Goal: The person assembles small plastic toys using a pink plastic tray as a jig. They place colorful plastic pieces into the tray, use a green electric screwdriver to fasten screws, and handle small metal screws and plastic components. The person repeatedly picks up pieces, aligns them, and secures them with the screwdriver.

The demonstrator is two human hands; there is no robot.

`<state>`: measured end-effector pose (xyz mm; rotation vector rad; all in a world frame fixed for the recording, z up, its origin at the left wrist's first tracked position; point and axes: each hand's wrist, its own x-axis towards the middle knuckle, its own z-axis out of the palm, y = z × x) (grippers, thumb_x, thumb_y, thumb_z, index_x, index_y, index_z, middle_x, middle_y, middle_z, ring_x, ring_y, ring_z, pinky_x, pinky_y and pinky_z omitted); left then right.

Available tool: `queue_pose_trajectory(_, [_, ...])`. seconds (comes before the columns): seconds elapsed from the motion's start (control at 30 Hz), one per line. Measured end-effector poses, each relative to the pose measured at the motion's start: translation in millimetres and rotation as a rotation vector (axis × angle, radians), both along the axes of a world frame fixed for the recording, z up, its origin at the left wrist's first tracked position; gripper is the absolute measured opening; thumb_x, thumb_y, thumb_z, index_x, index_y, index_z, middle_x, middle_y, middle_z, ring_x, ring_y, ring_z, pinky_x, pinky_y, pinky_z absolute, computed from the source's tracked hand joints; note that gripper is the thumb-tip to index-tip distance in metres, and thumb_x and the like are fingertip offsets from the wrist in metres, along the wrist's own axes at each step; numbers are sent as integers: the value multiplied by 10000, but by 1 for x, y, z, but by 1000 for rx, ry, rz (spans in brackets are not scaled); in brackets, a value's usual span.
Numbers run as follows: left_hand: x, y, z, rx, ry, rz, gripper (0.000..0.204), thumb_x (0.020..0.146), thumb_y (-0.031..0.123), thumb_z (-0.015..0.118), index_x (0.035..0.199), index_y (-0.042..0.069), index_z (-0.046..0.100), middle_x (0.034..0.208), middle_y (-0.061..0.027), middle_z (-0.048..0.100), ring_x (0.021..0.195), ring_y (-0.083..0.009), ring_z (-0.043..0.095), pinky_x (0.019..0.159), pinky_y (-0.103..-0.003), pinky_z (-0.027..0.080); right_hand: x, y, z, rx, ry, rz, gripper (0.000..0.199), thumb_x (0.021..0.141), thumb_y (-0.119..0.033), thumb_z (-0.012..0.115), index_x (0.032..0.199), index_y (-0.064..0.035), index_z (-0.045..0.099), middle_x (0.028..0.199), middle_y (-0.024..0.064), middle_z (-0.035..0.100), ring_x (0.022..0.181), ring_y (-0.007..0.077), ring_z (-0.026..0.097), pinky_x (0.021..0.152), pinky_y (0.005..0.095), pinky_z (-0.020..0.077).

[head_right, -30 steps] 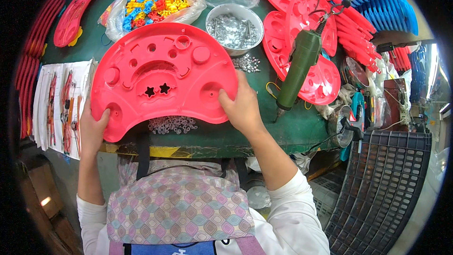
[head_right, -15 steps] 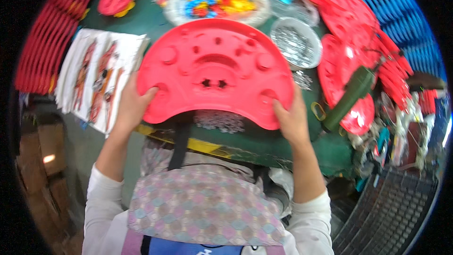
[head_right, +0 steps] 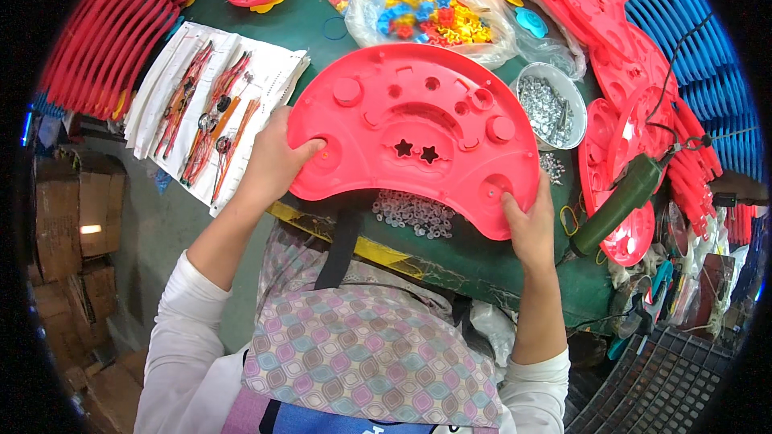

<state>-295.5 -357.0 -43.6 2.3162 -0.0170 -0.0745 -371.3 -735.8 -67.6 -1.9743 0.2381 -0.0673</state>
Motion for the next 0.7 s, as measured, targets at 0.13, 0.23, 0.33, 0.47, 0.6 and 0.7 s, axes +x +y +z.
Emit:
queue_pose_trajectory(0.13, [-4,-11,-1,242,-385,40,544,810,180,853,1247,-9,590,1182,-194,664,1156,-378,620,1003,-436,497,1,-3,3,-98,-43,29,727,904,25,654,1558,15,338,1472,174,507,1348,244,521,1145,361,407])
queue_pose_trajectory(0.23, [-14,-14,25,347,-677,-379,545,785,231,860,1225,24,613,1244,-160,628,1190,-368,578,1033,-432,473,1,1,14,-174,-32,122,814,869,45,638,1596,3,274,1558,217,433,1448,298,441,1201,380,341])
queue_pose_trajectory(0.33, [-14,-17,13,116,-376,-837,483,786,232,843,1196,72,645,1260,-126,611,1107,-346,595,963,-425,509,9,4,29,-573,-134,140,683,878,-52,726,1496,-8,440,1400,208,547,1289,346,564,1073,402,461])
queue_pose_trajectory(0.47, [-4,-25,26,203,-261,-837,400,828,250,813,1129,45,648,1173,-131,645,1081,-320,618,912,-410,536,47,18,63,-863,-320,126,449,905,-116,758,1323,-32,618,1168,156,625,1032,317,671,875,390,542])
queue_pose_trajectory(0.6, [30,-32,56,31,7,-759,389,901,345,778,1082,21,659,1038,-161,706,982,-322,701,867,-409,560,126,52,76,-546,-445,365,224,942,-93,708,1156,-29,707,965,130,675,839,268,685,782,361,546])
queue_pose_trajectory(0.7, [69,-42,56,-48,-228,-594,269,909,190,767,1060,-10,667,927,-132,704,798,-244,692,715,-347,549,207,71,51,-599,-532,444,201,943,-104,682,1127,-44,735,991,142,714,868,330,674,782,396,535])
